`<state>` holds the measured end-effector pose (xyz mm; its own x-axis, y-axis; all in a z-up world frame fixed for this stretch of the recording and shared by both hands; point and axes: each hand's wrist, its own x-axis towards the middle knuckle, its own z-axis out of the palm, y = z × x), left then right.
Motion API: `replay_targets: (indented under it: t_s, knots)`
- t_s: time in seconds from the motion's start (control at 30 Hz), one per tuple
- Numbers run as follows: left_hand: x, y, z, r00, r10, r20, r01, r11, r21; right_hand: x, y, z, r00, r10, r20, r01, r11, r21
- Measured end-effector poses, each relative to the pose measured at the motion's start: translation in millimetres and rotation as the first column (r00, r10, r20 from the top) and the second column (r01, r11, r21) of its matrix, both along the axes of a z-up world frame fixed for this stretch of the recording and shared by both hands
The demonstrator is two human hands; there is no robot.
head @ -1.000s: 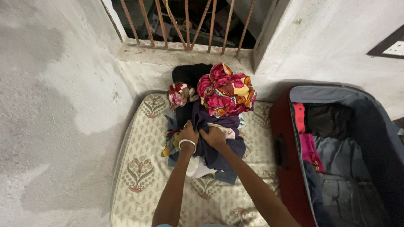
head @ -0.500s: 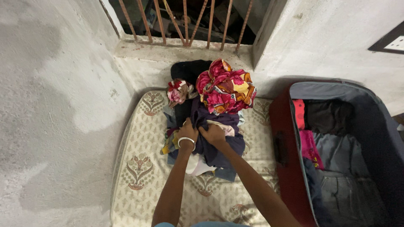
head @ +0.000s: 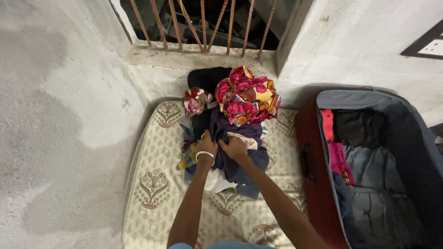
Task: The person packs clothing items into a suitcase by hand. The person sorts through garments on a patterned mattress cover, smoothing them down and placing them inside the main compartment of an open red and black suitcase.
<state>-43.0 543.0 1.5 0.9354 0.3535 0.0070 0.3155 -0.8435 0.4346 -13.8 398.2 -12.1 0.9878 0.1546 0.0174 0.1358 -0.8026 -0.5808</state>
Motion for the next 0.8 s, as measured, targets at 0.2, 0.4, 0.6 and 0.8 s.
replay_targets:
  t_s: [0.2,0.4,0.6,0.8]
  knots:
    - [2,1,-5,1.000,-0.009,-0.006,0.009,1.000,-0.021,4,-1,2,0.996,-0.003,-0.092,-0.004,0.997,-0.073]
    - [7,6,-11,0.997,-0.009,0.074,0.013,0.998,-0.056,9,5,-4,1.000,0.011,-0.026,-0.013,0.998,-0.068]
    - [-5,1,36,1.000,-0.007,0.019,0.008,0.999,-0.053,6,1,4,0.997,0.081,0.009,-0.080,0.994,-0.076]
    - [-27,-3,89,0.989,0.026,0.143,-0.004,0.989,-0.150,-17,-9,47,0.976,0.042,0.212,-0.027,0.997,-0.073]
